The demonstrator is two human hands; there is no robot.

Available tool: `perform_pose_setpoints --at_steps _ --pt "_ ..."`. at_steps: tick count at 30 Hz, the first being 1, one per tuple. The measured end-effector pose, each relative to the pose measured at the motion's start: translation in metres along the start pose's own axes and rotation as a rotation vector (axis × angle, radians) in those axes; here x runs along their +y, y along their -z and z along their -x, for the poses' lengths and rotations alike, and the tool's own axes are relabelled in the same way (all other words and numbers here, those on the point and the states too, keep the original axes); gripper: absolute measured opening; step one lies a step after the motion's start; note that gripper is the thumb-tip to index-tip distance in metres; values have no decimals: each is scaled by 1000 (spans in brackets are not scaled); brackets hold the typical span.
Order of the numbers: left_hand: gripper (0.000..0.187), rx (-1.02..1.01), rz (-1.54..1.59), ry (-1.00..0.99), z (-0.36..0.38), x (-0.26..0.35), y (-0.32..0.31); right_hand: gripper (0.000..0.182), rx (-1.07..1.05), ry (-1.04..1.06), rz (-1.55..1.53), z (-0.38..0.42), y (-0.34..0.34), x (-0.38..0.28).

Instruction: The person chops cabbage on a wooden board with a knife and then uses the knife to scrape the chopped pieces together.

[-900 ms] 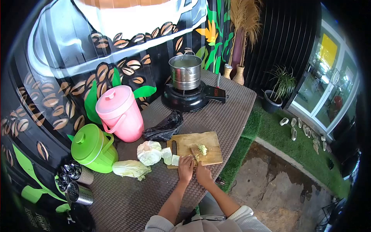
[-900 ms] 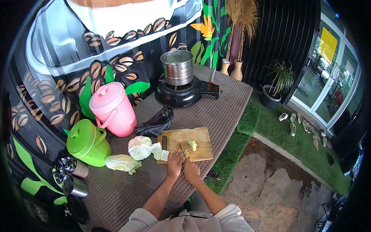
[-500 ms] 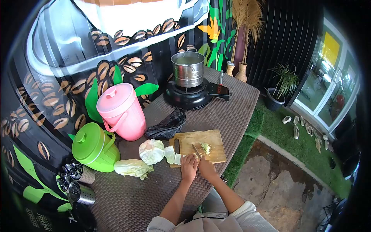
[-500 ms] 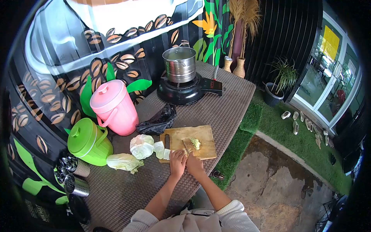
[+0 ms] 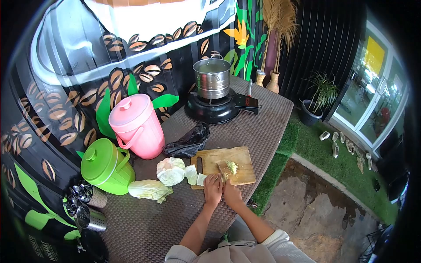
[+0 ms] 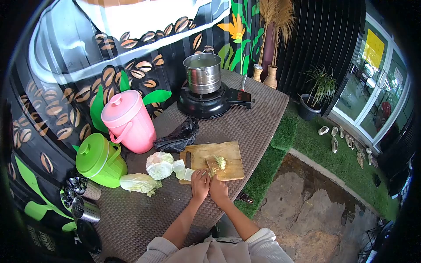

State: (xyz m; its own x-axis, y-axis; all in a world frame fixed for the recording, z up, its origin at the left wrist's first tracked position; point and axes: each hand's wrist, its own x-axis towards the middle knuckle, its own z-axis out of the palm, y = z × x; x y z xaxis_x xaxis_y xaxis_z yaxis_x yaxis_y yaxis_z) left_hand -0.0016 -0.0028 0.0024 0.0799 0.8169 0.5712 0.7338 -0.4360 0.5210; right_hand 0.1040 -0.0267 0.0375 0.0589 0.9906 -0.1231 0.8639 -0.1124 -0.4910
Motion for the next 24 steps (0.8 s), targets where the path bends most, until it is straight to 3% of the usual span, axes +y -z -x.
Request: perform_pose_setpoints --at_steps 7,9,22,24 --pt "23 31 -115 1 -4 12 10 28 -7 74 41 -16 8 0" --pt "25 -62 -129 34 -4 12 14 29 -23 93 84 -11 13 -2" --pt "28 20 -103 25 -2 4 6 24 34 75 49 -5 4 -3" --pt "28 6 -110 32 -1 5 8 26 143 85 108 -2 -14 2"
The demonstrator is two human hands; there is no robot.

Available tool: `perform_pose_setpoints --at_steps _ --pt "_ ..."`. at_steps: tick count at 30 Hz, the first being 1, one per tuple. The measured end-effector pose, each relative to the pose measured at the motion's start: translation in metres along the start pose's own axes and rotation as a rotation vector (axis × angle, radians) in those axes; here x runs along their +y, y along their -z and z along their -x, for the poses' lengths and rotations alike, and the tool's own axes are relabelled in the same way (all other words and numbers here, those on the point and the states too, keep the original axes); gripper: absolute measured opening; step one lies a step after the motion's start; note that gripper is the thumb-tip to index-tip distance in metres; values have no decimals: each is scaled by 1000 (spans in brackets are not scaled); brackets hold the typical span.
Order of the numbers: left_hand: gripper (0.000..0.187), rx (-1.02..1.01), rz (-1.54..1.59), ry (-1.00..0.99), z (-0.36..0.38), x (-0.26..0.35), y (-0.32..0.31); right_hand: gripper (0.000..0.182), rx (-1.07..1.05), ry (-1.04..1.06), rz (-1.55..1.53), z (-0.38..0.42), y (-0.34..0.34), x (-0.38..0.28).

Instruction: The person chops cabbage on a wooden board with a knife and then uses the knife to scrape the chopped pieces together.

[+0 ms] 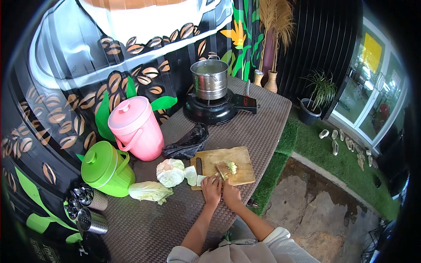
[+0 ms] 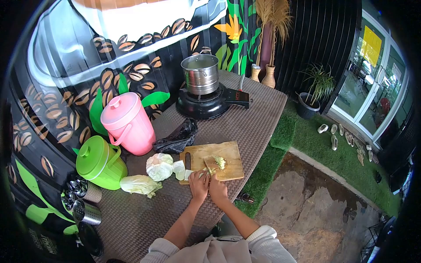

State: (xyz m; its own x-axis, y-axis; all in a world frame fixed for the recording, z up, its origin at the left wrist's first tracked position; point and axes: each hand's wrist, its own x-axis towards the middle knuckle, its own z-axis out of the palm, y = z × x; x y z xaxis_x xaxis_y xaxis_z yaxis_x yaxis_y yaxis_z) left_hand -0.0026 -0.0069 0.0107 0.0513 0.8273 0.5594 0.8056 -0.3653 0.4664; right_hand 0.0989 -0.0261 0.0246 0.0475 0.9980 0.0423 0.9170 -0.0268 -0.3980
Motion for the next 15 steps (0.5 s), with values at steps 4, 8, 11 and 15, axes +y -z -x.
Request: perform_pose_setpoints --at_steps 4,8,11,15 --pt "27 -14 -8 6 1 2 1 28 -98 -10 -20 -17 1 4" --pt "26 -17 -51 -20 -2 3 1 27 -134 29 -5 -17 16 3" --pt "26 -13 -56 -21 -3 3 2 28 -121 -17 -10 -4 9 -1" --pt "25 -21 -52 -11 -1 1 0 28 -90 -6 -32 -12 2 0"
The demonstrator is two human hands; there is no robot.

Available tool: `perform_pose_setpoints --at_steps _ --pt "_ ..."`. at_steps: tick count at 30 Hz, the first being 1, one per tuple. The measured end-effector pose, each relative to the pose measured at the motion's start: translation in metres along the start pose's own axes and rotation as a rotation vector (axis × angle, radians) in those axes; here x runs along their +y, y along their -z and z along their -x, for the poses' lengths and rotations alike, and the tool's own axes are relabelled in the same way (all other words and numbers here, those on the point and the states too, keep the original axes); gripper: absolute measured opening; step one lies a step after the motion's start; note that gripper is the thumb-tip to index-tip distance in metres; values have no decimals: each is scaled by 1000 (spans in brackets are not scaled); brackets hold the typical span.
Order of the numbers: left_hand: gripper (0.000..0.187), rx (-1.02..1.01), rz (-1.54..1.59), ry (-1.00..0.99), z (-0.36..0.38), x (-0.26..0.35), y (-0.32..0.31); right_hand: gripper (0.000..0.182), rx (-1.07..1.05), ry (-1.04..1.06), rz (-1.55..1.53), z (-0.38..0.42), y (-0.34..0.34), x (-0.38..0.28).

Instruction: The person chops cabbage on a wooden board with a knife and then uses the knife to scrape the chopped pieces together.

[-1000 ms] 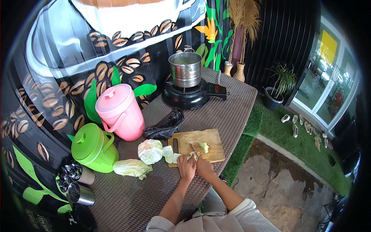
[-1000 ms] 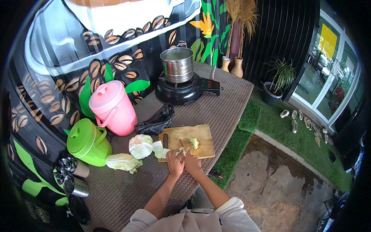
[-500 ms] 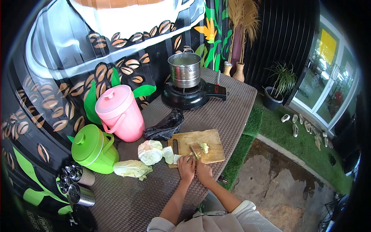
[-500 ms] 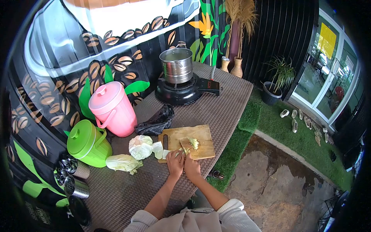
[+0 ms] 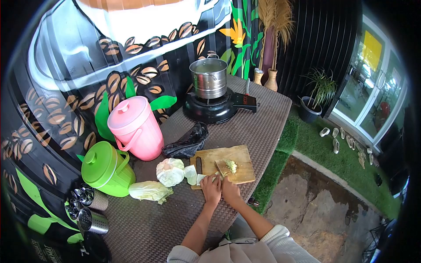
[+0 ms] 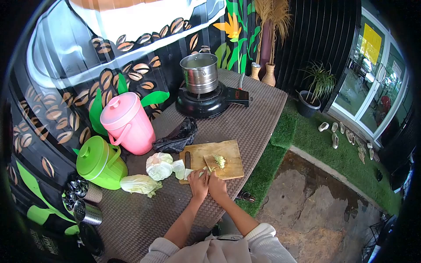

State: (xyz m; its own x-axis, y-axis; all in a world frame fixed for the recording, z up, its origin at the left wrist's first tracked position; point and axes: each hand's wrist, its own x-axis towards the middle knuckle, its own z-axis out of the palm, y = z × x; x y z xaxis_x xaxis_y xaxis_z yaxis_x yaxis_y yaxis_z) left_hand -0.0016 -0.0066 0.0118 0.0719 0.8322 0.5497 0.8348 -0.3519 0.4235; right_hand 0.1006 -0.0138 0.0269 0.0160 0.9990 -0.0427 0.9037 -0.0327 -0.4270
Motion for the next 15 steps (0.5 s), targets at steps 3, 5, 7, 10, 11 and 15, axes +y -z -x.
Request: perform_pose_setpoints --at_steps 3,5,7,10,11,15 --pt "25 -8 -22 15 0 0 -1 24 6 40 9 -4 11 3" --pt "25 -4 -8 17 0 0 -1 26 -4 37 -32 4 17 0" --pt "25 1 8 20 -1 1 0 28 -14 32 -69 8 11 1" --pt "26 8 20 20 -2 2 3 29 22 -34 -69 4 -4 0" --pt "25 8 18 19 -2 2 3 29 27 -14 -53 -1 -6 1" --pt "25 -9 -23 17 0 2 2 28 -1 29 -6 -5 7 2"
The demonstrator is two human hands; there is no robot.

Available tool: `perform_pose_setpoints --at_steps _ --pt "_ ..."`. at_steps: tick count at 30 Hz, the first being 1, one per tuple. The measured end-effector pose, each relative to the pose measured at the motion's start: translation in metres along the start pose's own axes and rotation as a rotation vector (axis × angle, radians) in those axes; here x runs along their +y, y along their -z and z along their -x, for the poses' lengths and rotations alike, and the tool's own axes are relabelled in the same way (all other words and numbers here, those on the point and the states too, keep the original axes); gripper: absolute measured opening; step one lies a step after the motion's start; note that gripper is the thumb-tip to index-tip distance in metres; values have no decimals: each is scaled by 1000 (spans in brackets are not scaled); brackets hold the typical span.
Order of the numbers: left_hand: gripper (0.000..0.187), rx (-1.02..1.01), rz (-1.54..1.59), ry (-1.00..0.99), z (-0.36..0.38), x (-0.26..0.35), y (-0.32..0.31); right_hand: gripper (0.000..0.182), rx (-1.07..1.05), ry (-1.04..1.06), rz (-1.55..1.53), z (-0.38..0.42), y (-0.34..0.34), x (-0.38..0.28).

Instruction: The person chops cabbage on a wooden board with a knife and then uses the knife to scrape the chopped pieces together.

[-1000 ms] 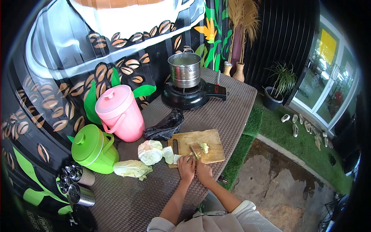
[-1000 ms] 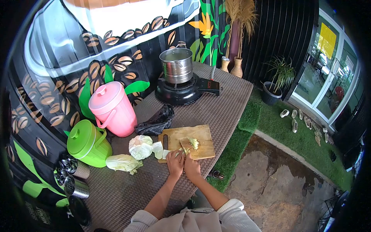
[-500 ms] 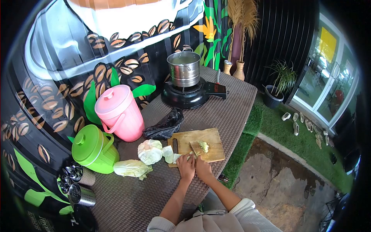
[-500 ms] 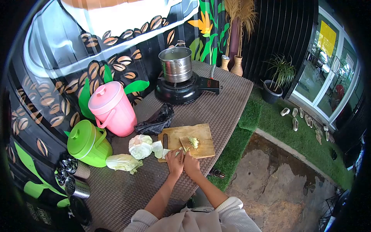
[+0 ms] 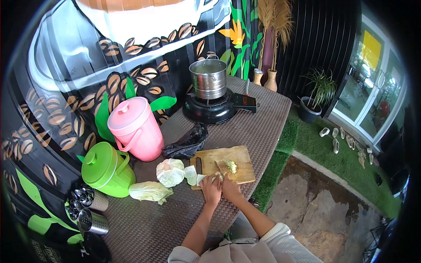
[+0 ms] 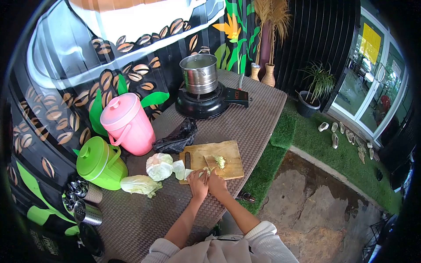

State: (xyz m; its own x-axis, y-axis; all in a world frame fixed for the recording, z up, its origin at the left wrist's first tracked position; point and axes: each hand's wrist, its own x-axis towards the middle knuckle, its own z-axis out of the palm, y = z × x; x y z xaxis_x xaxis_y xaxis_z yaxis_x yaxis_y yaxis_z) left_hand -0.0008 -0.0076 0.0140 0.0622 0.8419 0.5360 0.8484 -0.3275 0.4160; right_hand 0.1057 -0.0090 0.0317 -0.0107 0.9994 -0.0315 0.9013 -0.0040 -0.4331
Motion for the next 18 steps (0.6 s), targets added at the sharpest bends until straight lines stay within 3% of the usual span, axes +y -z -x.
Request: perform_pose_setpoints --at_steps 3,6,9,13,15,18 --pt "25 0 40 16 0 -2 -2 44 -84 -12 -6 9 0 1" --pt "25 25 37 -19 1 -5 -4 44 -45 -46 66 11 -5 -5" --pt "25 1 36 8 1 -3 -2 31 24 -43 7 -2 -6 -5" --pt "25 1 12 -13 2 -3 -2 29 10 15 90 3 4 -3" --pt "26 15 42 4 1 -4 -4 44 -74 -27 -2 13 6 -4" --pt "26 18 42 -6 1 -4 -3 47 -45 -5 122 9 -13 -2"
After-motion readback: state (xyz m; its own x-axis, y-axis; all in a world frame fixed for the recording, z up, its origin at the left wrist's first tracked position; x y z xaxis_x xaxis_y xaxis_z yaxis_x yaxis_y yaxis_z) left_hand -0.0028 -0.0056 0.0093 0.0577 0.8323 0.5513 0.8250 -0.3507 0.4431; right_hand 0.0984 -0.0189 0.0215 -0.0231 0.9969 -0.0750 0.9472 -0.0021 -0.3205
